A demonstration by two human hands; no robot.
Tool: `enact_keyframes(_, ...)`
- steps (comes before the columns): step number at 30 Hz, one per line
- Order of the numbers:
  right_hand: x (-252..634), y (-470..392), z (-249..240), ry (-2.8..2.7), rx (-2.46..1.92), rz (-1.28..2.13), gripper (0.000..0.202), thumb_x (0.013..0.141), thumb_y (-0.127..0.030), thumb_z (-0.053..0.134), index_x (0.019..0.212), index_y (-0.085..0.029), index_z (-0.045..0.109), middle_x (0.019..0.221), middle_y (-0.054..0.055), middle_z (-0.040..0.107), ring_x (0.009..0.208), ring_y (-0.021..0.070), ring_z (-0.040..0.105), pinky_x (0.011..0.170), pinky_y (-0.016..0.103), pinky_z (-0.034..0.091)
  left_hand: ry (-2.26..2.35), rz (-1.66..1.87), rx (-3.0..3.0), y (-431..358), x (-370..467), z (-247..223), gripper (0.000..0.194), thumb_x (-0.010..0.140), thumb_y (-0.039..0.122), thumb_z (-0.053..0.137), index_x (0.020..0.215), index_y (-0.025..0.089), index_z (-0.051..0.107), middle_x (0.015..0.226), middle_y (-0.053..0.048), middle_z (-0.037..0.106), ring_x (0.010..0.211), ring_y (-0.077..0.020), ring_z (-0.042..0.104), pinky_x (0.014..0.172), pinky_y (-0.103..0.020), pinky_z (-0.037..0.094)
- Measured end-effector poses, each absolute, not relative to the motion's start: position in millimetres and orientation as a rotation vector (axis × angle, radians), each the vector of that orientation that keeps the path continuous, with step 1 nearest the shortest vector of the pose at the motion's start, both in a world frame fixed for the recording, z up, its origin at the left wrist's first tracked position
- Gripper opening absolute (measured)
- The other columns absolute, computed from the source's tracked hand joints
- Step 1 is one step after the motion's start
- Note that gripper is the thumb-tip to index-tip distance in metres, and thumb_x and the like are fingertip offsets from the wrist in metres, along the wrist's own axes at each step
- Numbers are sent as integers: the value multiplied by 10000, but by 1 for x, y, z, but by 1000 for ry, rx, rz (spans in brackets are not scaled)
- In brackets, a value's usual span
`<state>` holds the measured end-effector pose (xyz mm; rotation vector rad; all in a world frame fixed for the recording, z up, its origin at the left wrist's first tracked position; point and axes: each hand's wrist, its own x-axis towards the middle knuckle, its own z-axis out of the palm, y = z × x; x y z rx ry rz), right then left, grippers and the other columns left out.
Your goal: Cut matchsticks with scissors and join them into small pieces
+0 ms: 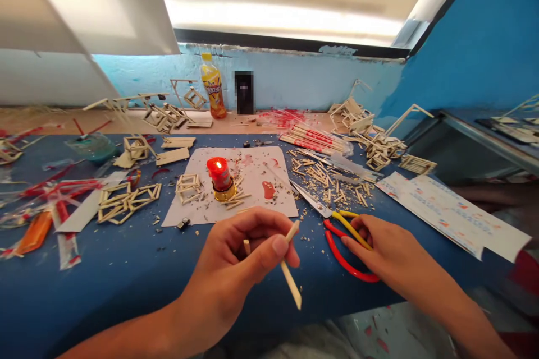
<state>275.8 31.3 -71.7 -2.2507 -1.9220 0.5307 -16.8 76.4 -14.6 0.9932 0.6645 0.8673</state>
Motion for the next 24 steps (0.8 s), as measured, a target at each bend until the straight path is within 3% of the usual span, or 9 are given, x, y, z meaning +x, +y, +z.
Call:
enact_keyframes(3,281,43,-66,-1862,-2248,621,42,774,-261,662,806,-234,660,681,6,695,592,199,627,556,322,403,662,859,920,72,-10,-13,82,898,356,830,911,280,857,695,-7,759,525,-80,358,498,-202,269)
enact_keyframes(5,285,49,-65,-1830,-2221,670,93,668,-189,686,725,-235,627,605,-23,642,521,165,549,506,299,320,653,867,884,69,-6,-12,75,884,352,837,897,285,866,687,-14,749,529,-89,349,500,-214,262)
enact_keyframes(9,293,49,-63,-1715,-2127,771,102,651,-189,694,681,-228,606,565,-25,585,507,147,473,496,295,238,657,882,812,64,-2,-11,93,829,359,877,828,267,861,643,-16,718,509,-80,297,477,-211,204)
enact_keyframes(12,294,36,-59,-1599,-1989,937,138,746,-304,665,695,-233,558,620,-11,572,550,153,469,504,286,303,677,923,774,59,1,-12,115,796,371,897,795,264,855,641,-21,716,518,-80,287,482,-202,204)
enact_keyframes(14,286,22,-56,-1533,-1837,1112,247,809,-472,605,753,-248,515,657,-6,553,549,159,464,500,295,390,694,959,775,57,3,-13,120,785,371,902,782,261,853,637,-24,719,527,-84,303,489,-192,236)
enact_keyframes(16,269,5,-54,-1447,-1649,1294,401,791,-654,577,837,-260,523,699,10,560,555,184,512,490,321,471,708,984,780,55,7,-14,116,785,362,896,772,257,849,625,-24,721,527,-87,322,491,-183,273)
enact_keyframes(19,236,-17,-54,-1033,-1353,1403,436,707,-563,832,951,-267,625,892,66,667,722,230,643,622,341,564,710,1029,769,52,12,-14,92,801,342,877,771,260,846,620,-24,737,526,-89,374,500,-170,329)
enact_keyframes(22,206,-35,-62,-896,-1379,1245,447,749,-534,875,1076,-285,700,1038,107,729,904,288,705,771,380,610,711,1092,753,48,16,-15,50,826,308,859,796,270,851,644,-19,766,539,-85,479,535,-151,409)
enact_keyframes(24,196,-44,-72,-867,-1435,1228,567,740,-586,883,1185,-285,702,1090,124,739,954,321,710,773,393,614,730,1133,746,46,16,-18,41,850,291,847,815,270,853,674,-14,782,587,-85,577,586,-131,464)
